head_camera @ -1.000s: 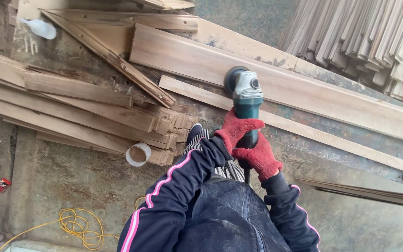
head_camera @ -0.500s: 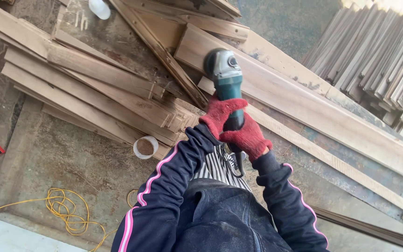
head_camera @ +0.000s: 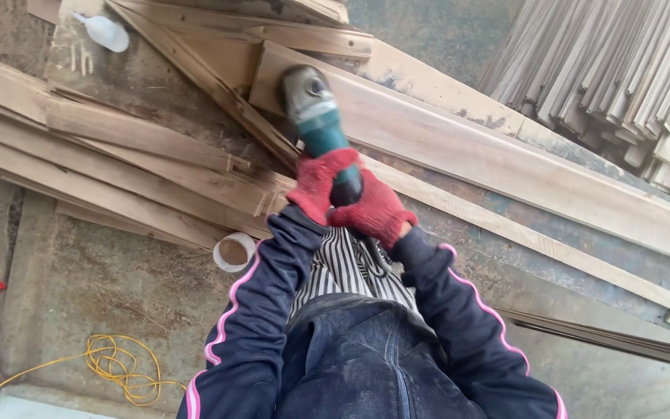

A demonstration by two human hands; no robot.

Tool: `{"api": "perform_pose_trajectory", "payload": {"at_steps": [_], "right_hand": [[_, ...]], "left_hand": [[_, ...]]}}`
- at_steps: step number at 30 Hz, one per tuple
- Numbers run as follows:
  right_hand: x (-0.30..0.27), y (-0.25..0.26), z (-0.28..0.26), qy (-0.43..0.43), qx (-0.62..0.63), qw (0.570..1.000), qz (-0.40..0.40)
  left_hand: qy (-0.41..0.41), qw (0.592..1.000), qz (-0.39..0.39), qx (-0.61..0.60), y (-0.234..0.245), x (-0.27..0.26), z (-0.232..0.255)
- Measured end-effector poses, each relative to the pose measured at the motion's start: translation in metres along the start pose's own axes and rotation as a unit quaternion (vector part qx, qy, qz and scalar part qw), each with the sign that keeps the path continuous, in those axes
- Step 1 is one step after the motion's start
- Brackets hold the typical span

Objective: Sanding wooden planks using an electric angle grinder.

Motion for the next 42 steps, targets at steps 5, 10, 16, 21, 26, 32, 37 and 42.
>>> {"api": "perform_pose_trajectory", "payload": {"at_steps": [5, 10, 16, 21, 26, 32, 37, 42], "right_hand": [[-0.035, 0.051, 0.087, -0.029, 0.105, 0.993, 0.034], [-0.085, 0.104, 0.19, -0.117, 0.182, 0.969, 0.116], [-0.106, 0.136, 0.274, -0.08, 0.233, 0.959, 0.14], [-0.082, 0.154, 0.318, 0.012, 0.343, 0.929, 0.14], [-0.094, 0.16, 0.28, 0.01, 0.351, 0.926, 0.141], [-0.071, 0.131, 0.229, 0.028, 0.335, 0.938, 0.087], [-0.045, 0.108, 0.188, 0.033, 0.295, 0.954, 0.052], [-0.022, 0.084, 0.133, 0.027, 0.262, 0.964, 0.022]], "left_hand": [[0.023, 0.993, -0.075, 0.086, -0.091, -0.048, -0.071], [0.11, 0.967, -0.177, 0.144, -0.186, -0.137, -0.13], [0.107, 0.951, -0.219, 0.189, -0.233, -0.171, -0.203], [0.118, 0.956, -0.205, 0.173, -0.253, -0.174, -0.232], [0.158, 0.969, -0.181, 0.059, -0.253, -0.16, -0.231], [0.156, 0.971, -0.18, 0.018, -0.222, -0.135, -0.172], [0.131, 0.98, -0.151, 0.018, -0.183, -0.1, -0.137], [0.105, 0.987, -0.113, -0.035, -0.137, -0.078, -0.078]]}}
Point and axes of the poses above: each hand's wrist, its own x-axis towards the middle knuckle, its own y-axis out of the back of the hand, z = x × y, the point moved 8 cm from there along x, towards the middle knuckle, and after that the axes turned 2 degrees about -y, right-handed, at the moved point
